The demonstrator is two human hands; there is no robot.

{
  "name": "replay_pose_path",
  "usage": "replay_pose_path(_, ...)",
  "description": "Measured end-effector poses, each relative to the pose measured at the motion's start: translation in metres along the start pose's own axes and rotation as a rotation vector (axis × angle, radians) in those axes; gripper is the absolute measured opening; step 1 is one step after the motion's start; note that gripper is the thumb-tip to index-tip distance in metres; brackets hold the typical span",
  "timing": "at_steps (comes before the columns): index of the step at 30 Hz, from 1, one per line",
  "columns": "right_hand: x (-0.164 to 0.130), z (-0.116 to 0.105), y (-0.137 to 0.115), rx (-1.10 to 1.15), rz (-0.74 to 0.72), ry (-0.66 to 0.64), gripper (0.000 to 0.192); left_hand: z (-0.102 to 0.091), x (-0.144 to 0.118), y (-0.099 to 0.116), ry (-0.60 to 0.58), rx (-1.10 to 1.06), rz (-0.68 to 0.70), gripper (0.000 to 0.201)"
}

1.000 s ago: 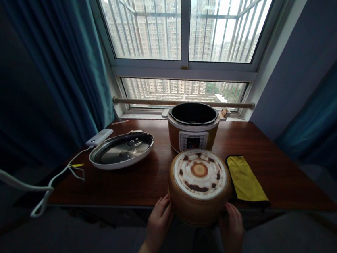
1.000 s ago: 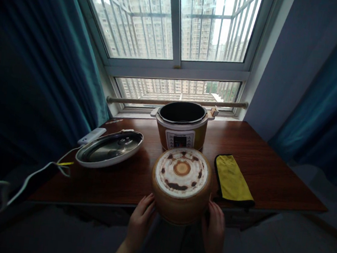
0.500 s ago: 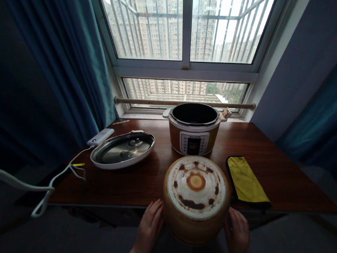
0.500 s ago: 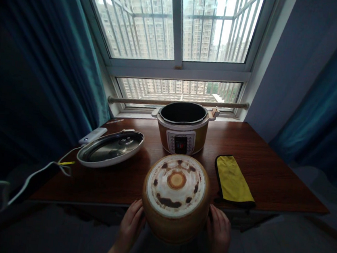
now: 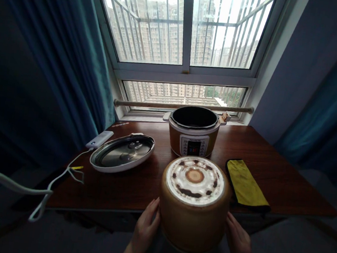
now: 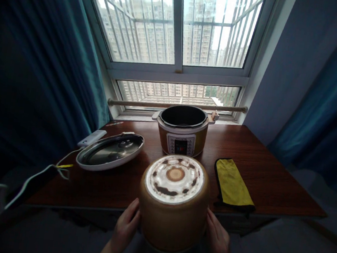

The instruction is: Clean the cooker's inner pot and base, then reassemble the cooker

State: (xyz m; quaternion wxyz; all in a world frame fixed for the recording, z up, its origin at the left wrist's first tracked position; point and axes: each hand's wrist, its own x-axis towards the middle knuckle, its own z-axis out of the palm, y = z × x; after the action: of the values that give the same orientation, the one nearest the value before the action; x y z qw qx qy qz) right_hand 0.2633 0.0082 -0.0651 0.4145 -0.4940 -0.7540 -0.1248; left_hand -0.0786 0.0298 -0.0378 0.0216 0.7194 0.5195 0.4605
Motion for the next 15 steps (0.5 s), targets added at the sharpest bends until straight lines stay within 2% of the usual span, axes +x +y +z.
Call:
replay_pose_path(2, 0.013, -0.008, -0.005, -0.005, -0.026, -0.012, 0.04, -0.004, 0.008, 0.0, 0.002, 0.073, 0.114, 0.027)
replay_pose_path(6, 0.034, -0.027, -0.013, -0.06, -0.078, 0.0, 0.043, -0.018, 0.023, 0.005, 0.097, 0.188, 0.37, 0.026)
replay_pose_path(10, 0.053, -0.063, -0.021, -0.098, -0.134, 0.011, 0.044, -0.046, 0.041, 0.024, 0.118, 0.189, 0.422, 0.03)
replay_pose_path(13, 0.086, -0.099, -0.025, -0.139, -0.165, 0.018, 0.04, -0.073, 0.071, 0.046, 0.108, 0.202, 0.567, 0.03)
replay_pose_path(15, 0.125, -0.121, -0.027, -0.205, -0.209, 0.1, 0.035, -0.089, 0.103, 0.065, 0.132, 0.287, 0.626, 0.025)
